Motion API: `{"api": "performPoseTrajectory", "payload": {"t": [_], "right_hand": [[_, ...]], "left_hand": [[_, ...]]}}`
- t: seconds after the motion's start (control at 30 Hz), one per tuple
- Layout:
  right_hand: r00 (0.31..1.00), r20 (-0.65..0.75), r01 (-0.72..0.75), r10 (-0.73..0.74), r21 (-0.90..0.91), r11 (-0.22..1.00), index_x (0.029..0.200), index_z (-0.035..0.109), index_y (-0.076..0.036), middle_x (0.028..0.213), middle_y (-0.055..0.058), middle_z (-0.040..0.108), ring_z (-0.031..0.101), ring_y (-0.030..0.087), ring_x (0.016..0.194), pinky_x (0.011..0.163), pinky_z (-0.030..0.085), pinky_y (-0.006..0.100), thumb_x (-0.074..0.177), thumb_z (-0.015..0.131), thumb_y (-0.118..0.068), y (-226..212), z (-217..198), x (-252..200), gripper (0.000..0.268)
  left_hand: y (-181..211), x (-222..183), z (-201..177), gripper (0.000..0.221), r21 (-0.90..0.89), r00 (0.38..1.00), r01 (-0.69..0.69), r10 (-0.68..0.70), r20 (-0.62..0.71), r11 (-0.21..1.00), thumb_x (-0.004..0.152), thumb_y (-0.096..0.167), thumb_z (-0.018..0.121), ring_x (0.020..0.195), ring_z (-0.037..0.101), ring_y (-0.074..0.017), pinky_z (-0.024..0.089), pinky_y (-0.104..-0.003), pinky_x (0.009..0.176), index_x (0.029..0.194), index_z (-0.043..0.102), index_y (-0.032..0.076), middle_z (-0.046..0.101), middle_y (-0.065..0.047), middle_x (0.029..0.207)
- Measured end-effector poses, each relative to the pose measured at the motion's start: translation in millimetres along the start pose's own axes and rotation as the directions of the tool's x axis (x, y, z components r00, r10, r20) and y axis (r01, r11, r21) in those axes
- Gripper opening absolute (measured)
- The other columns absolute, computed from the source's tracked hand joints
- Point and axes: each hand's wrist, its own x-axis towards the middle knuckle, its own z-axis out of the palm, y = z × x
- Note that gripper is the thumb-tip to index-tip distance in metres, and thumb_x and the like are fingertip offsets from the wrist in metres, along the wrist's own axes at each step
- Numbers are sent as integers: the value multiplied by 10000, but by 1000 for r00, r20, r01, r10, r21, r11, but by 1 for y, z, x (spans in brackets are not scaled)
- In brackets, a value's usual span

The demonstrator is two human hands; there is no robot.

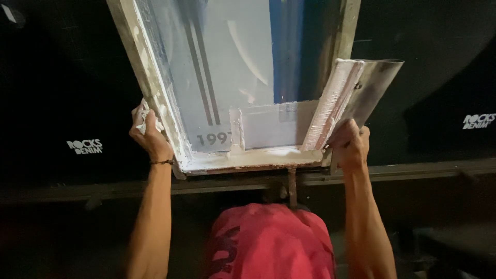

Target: Apply white ink to a screen printing frame using a squeegee and wiping the edges with a cloth.

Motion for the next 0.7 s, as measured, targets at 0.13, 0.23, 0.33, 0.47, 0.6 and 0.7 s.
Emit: {"api": "performPoseTrajectory", "payload": {"t": [0.13, 0.23, 0.33, 0.47, 0.6, 0.7], "right_hand": [[998, -57, 21, -22, -21, 1000, 498, 487, -88, 473, 188, 426, 427, 289, 424, 551, 393, 378, 1064, 572, -253, 13, 2, -4, 596], [986, -28, -149, 164, 288, 946, 489, 543, -147, 455, 34, 490, 389, 84, 452, 542, 379, 254, 1044, 518, -415, 15, 2, -8, 617], [979, -62, -173, 196, 269, 948, 489, 500, -120, 457, 66, 437, 377, 142, 463, 532, 346, 321, 1000, 589, -445, -17, 2, -9, 611], [979, -62, -171, 194, 268, 948, 488, 496, -144, 478, 5, 407, 354, 94, 488, 531, 322, 271, 993, 592, -415, -27, 5, -9, 582], [983, -28, -168, 183, 288, 943, 506, 554, -126, 453, 3, 451, 353, 66, 474, 533, 306, 245, 1018, 573, -452, 10, 2, -9, 608], [991, -20, -126, 134, 243, 962, 449, 500, -128, 451, 33, 379, 328, 111, 460, 529, 330, 283, 1028, 580, -361, 2, 2, -7, 630]], "left_hand": [[7, -1, 7, 374, 60, 1000, 14, -12, -29, 998, 946, 145, 786, 1248, 584, -392, 436, -534, 1078, 1241, 671, -55, 589, -275, 1267], [8, -3, 5, 347, 8, 998, 24, -24, -50, 1000, 940, 136, 779, 1240, 595, -355, 449, -513, 1067, 1227, 678, -30, 609, -252, 1260], [-12, 4, -10, 386, 18, 999, 27, -26, -46, 999, 971, 168, 792, 1265, 576, -388, 421, -578, 1066, 1285, 654, -10, 585, -269, 1288], [-5, -1, -9, 349, -63, 995, 81, -85, -57, 995, 954, 120, 765, 1227, 595, -380, 437, -535, 1071, 1227, 638, -55, 596, -280, 1255], [25, -1, 4, 264, 96, 998, 67, -67, 2, 993, 946, 145, 715, 1159, 656, -265, 522, -415, 997, 1183, 703, 29, 648, -192, 1164], [9, -4, -9, 285, 26, 999, 38, -37, -36, 999, 938, 134, 721, 1118, 619, -274, 496, -487, 999, 1181, 697, -13, 634, -228, 1141]]}}
